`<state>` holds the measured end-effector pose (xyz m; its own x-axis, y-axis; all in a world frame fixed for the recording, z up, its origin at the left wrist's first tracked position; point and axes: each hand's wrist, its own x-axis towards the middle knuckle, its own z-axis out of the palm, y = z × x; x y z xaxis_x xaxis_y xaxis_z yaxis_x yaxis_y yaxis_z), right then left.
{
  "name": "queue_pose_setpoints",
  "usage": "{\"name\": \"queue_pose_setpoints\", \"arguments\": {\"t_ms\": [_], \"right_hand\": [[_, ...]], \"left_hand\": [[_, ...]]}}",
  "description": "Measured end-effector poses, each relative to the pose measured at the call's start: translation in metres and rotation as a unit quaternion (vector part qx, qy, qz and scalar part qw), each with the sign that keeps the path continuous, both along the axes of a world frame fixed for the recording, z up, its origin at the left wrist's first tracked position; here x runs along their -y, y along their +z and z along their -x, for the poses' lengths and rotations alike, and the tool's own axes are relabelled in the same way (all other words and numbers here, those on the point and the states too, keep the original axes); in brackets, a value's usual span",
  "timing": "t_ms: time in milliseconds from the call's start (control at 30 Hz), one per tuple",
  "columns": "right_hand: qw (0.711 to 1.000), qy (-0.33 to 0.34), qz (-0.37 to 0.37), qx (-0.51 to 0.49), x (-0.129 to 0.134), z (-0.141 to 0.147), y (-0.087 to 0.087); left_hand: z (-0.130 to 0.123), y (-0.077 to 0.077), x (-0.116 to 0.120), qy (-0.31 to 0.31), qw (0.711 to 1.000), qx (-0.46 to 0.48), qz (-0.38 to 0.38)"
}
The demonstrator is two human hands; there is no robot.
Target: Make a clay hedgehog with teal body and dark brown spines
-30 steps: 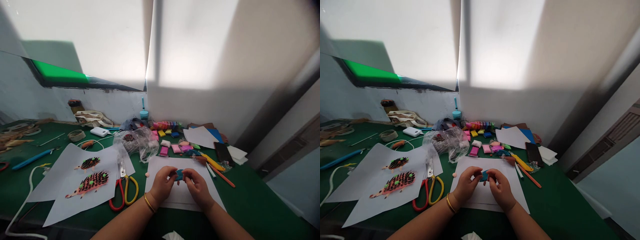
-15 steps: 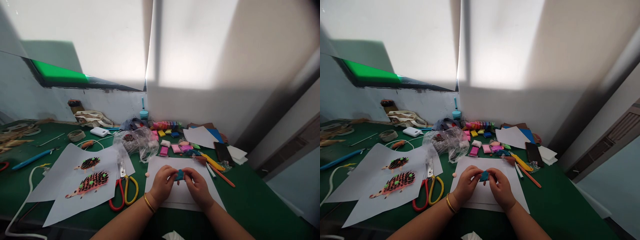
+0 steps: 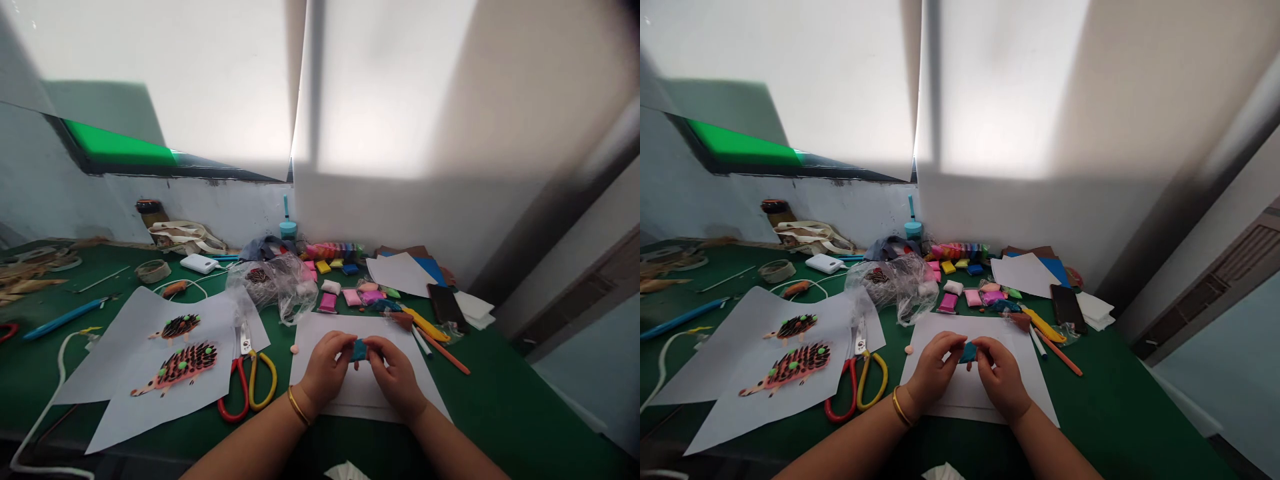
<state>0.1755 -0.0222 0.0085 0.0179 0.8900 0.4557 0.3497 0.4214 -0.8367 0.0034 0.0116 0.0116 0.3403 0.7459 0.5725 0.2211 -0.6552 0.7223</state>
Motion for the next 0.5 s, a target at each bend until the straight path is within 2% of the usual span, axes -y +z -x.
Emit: {"name": "queue_pose_setpoints", "arguments": {"t_ms": [167,333,500], "right_hand": [[1.000,-0.008,-0.013,0.006,-0.0001,0.0000,0.0004],[1.000,-0.016,-0.015,0.022,-0.0007,-0.0009,-0.0022],[1.000,-0.016,-0.015,0.019,-0.0002,-0.0002,-0.0002]], "left_hand": [[0.0014,-0.0012,-0.0009,-0.002,0.999,-0.047,0.025],[-0.0017,-0.0004,0.0008,0.026,0.997,-0.044,0.051],[-0.0010,-0.0005,0.0011,0.008,0.999,-0.038,0.018]]}}
